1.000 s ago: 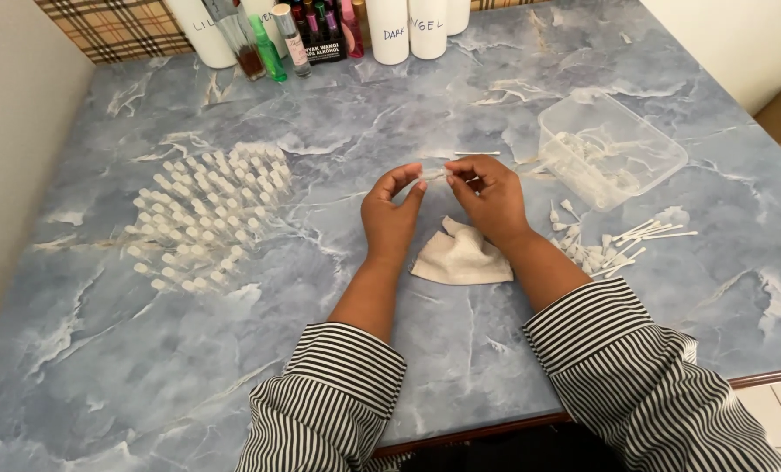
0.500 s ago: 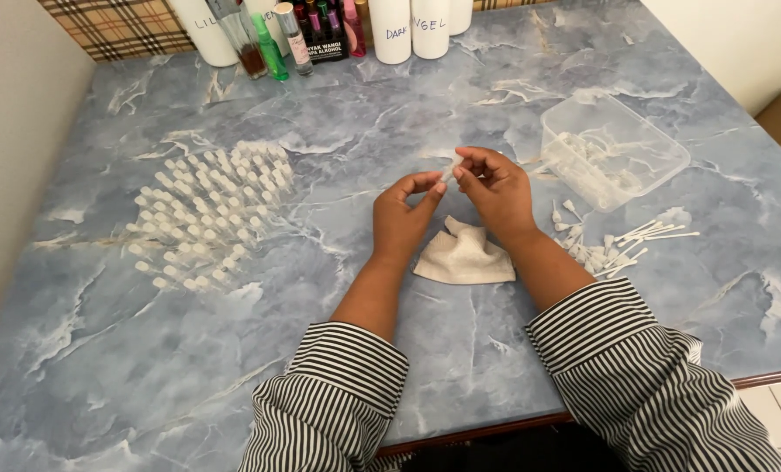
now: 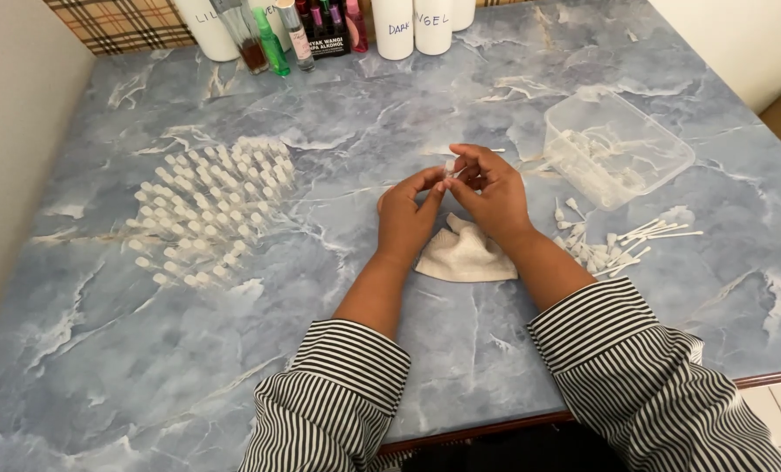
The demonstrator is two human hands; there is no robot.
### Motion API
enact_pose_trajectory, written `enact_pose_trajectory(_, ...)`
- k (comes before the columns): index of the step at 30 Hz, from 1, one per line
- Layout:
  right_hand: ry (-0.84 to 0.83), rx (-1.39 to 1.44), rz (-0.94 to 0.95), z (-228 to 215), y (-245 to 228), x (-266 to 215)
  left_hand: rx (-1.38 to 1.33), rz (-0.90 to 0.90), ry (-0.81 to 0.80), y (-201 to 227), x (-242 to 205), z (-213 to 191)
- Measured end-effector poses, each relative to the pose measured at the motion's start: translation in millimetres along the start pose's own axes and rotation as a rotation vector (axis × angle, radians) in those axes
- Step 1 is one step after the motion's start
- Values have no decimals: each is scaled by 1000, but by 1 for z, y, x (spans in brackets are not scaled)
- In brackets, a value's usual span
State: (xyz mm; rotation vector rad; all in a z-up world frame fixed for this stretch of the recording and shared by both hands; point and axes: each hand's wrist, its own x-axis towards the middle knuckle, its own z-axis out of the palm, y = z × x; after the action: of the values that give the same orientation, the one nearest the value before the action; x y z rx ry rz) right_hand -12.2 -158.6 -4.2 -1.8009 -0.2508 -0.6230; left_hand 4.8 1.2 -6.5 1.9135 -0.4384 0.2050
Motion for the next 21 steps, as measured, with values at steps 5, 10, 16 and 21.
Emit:
enact_pose_trajectory(5,-4,-4,-3,0,2,0,-149,-18,49,20,-6,-7)
enact_pose_trajectory(10,-4,16,25,-2,0,-1,-187,-21,70,25,-6,-8)
enact_pose_trajectory(16,-13,24,25,-1,0,-1,-211,3,113,27,-7,-8)
enact_pose_trajectory(21,6,-58,11,-2,2,-1,-197,9,109,18,-5,-4)
